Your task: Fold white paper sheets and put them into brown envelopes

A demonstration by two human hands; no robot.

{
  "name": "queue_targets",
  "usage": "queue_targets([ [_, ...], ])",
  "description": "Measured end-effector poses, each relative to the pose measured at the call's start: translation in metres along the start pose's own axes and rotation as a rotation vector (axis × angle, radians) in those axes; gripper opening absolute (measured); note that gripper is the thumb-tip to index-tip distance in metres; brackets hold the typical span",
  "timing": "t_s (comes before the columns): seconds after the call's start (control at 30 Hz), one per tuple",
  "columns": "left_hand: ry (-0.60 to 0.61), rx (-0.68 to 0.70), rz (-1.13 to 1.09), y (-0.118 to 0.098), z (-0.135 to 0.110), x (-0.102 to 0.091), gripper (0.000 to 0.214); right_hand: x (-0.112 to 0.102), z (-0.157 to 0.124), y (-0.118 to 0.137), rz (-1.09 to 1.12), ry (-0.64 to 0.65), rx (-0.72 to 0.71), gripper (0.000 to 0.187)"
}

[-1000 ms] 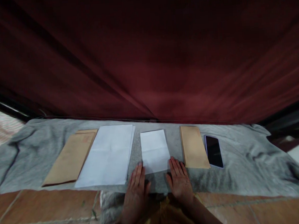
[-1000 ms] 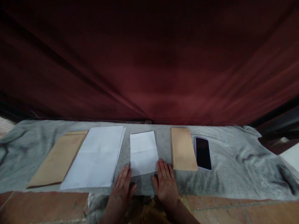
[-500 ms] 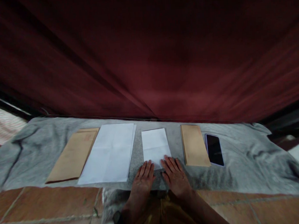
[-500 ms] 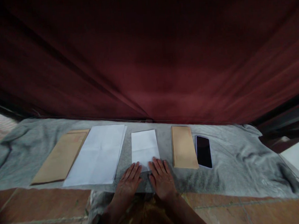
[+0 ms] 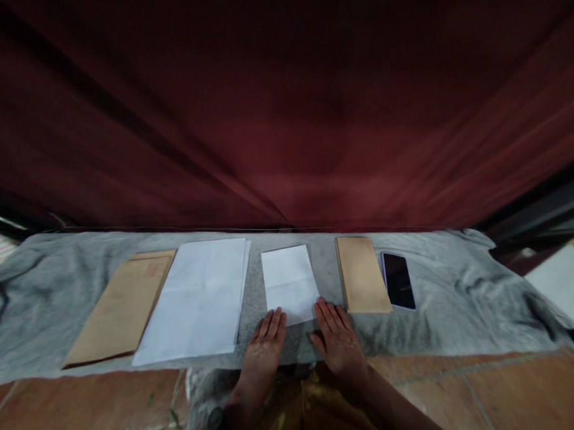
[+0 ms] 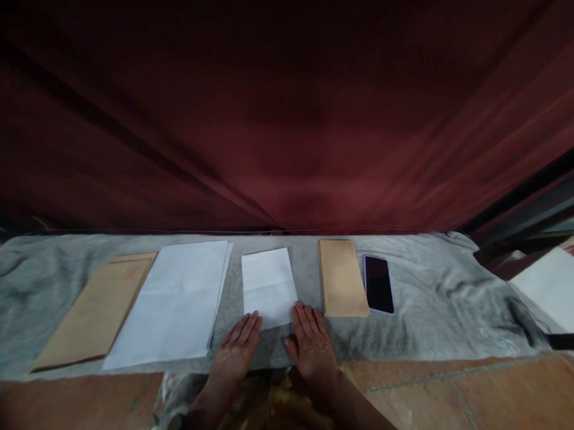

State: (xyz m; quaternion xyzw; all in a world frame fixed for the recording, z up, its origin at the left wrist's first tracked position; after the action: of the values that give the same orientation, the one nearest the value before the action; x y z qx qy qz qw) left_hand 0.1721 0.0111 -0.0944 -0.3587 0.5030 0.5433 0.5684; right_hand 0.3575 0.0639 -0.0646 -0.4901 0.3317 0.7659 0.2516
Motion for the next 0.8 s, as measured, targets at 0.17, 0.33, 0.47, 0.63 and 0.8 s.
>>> queue_targets([
  [0.17, 0.039, 0.028, 0.003, -0.003, 0.009, -0.007, 0.074, 0.006, 0.003, 0.0, 0.007, 0.007, 0.039, 0.06],
  [0.33, 0.067, -0.015, 0.006, -0.01, 0.023, -0.021, 0.069, 0.005, 0.006, 0.002, 0.015, 0.017, 0.065, 0.055],
  [0.47, 0.115, -0.06, 0.016, -0.01, 0.03, -0.025, 0.063, 0.002, 0.011, 0.002, 0.024, 0.003, 0.067, 0.05],
  [0.63, 0.109, -0.052, -0.018, -0.004, 0.032, -0.032, 0.06, -0.003, 0.021, 0.005, 0.074, 0.008, 0.001, 0.046],
  [0.8, 0.062, -0.028, -0.076, -0.001, 0.011, -0.034, 0.057, -0.005, 0.023, 0.009, 0.133, 0.094, -0.108, 0.052],
])
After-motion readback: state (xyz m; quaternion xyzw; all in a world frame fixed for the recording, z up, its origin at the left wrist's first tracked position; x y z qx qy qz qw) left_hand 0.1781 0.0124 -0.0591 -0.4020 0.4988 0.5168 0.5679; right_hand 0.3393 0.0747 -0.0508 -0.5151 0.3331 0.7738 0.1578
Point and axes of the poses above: each hand's wrist, its own z-axis towards the middle knuckle, its own x-axis out of the palm, y = z × x, the point moved 6 cm from there along z, towards the middle knuckle, and after that the axes turned 6 degrees about z, right-handed, at the moved point
